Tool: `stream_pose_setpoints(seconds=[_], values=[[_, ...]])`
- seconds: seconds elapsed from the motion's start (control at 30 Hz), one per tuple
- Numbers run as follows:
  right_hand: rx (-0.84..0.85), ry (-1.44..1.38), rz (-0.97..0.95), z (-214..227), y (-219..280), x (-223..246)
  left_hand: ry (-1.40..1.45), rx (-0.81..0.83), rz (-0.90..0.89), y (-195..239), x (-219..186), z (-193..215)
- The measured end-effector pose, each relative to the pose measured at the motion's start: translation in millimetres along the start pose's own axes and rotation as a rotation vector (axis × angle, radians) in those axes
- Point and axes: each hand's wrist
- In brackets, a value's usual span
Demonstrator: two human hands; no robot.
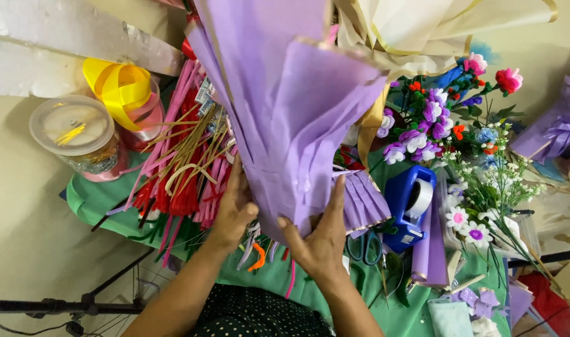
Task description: The person assembles a purple paper flower bouquet by hand, folding and securing the purple paper wrap around a bunch of pink fabric flowers and adding decorative pleated paper elements.
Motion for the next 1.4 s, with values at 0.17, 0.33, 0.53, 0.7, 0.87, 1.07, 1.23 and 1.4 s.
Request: stream_pose_setpoints(seconds=[0.17,0.33,0.53,0.7,0.87,1.07,1.23,1.4], values=[[0.120,-0.082,0.110,6,8,5,0.029,-0.156,0.141,-13,13,-1],[0.239,-0.454,-0.236,26,3,1,0.292,-0.203,0.276,-12,19,2],[0.274,-0.495,-0.012,20,0,-13,0.415,-0.239,0.351,-8,36,11],[0.417,-0.646,-0.117,18,-3,-26,0.461,-0.114,0.220,-11,38,7],[0.442,-0.900,-0.241,-6,8,-62,0.355,-0.280,0.254,-5,45,-6],[0.418,-1.061,-0.343,-28,8,-73,0.220,-0.368,0.354,-9,8,-28],[0.322,-1.231,-0.412,-40,11,-94,-0.050,-0.364,0.391,-12,11,-30],[0.255,-1.312,-0.478,-47,17,-120,-0.393,-0.300,0.434,-6,43,-18]])
Point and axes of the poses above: each hand's wrist, its own y-axis away from the middle knuckle, its own z-axis out of the back of the hand, x = y × z, and after that the axes turned 5 degrees about x, right-handed
